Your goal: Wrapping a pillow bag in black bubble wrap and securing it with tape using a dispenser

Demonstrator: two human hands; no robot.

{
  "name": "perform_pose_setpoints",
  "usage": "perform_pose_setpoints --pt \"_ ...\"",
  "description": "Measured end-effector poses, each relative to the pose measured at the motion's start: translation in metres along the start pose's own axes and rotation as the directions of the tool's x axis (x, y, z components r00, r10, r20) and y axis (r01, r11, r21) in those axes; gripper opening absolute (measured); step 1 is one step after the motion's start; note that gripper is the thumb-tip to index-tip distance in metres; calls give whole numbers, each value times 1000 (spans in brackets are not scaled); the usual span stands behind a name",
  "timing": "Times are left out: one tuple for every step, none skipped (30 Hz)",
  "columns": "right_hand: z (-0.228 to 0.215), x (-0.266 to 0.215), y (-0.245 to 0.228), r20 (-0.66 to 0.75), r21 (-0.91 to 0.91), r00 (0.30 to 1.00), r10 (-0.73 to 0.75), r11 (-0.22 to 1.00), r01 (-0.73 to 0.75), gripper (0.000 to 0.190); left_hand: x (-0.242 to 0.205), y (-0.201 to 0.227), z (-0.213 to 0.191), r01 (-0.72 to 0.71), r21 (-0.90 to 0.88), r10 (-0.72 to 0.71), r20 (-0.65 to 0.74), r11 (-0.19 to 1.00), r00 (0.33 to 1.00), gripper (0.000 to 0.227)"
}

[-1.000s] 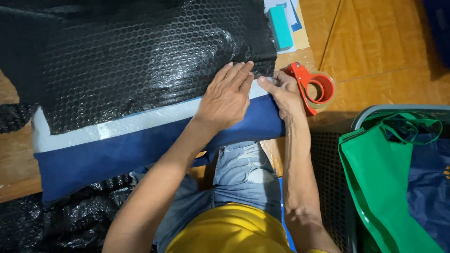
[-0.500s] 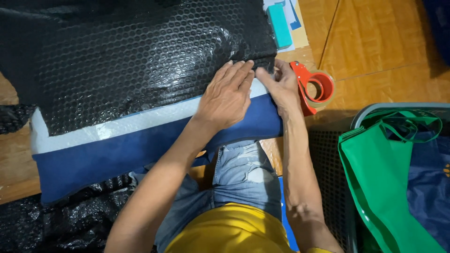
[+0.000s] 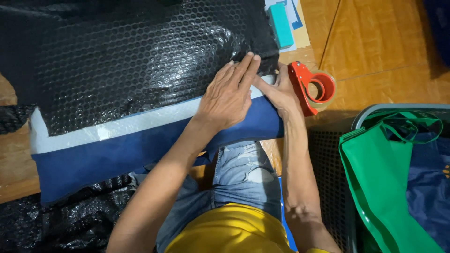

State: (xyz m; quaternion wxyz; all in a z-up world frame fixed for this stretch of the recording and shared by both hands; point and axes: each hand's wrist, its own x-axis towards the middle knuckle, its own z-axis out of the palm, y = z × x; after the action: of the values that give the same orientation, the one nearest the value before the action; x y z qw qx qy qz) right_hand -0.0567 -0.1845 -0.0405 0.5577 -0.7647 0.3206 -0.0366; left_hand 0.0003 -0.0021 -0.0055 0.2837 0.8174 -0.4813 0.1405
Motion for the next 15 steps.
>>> perform_pose_setpoints --pt "1 -2 -3 27 36 1000 -2 999 1 93 -1 0 0 13 -5 -13 20 1000 1000 62" --pt "2 -5 -5 53 72 999 -5 997 2 99 -2 0 1 26 -9 -25 40 1000 999 65" --pt "2 -5 -6 53 72 999 -7 997 3 99 -1 1 -1 26 -8 -25 39 1000 999 65" --pt "1 -4 -6 55 140 997 -57 989 49 96 0 1 -2 29 -14 -28 48 999 998 65" --pt "0 -5 -6 52 209 993 -107 973 94 94 0 3 -3 31 -20 -29 57 999 998 66" --pt "1 -7 -6 50 209 993 -108 973 95 94 1 3 -2 29 -20 -28 55 999 998 66" --pt "3 -10 -7 14 238 996 -93 967 87 79 0 3 -2 19 10 -19 39 1000 999 65" --pt "5 -12 -7 -22 268 997 -76 960 79 66 0 2 -2 9 40 -10 24 999 1000 65" --pt "5 -10 -4 -21 267 997 -74 961 77 66 -2 1 0 11 38 -12 25 999 1000 65" --pt "6 -9 -2 -39 315 998 -52 947 61 58 -3 1 2 -3 48 2 21 999 1000 62" --pt "7 -6 -1 -57 364 998 -32 930 50 51 -3 -1 4 -19 61 18 16 998 1000 60" --pt "7 -3 0 -56 365 998 -33 930 52 51 -2 -2 3 -19 62 18 16 998 1000 60" --pt "6 -1 1 -50 367 998 -43 928 59 43 -2 -2 3 -26 38 25 13 999 1000 57" --pt "6 1 2 -44 368 998 -53 927 66 35 -2 -2 2 -32 14 32 11 999 999 54" --pt "4 2 7 -42 368 998 -55 928 67 35 -1 -1 1 -30 16 30 9 999 999 54"
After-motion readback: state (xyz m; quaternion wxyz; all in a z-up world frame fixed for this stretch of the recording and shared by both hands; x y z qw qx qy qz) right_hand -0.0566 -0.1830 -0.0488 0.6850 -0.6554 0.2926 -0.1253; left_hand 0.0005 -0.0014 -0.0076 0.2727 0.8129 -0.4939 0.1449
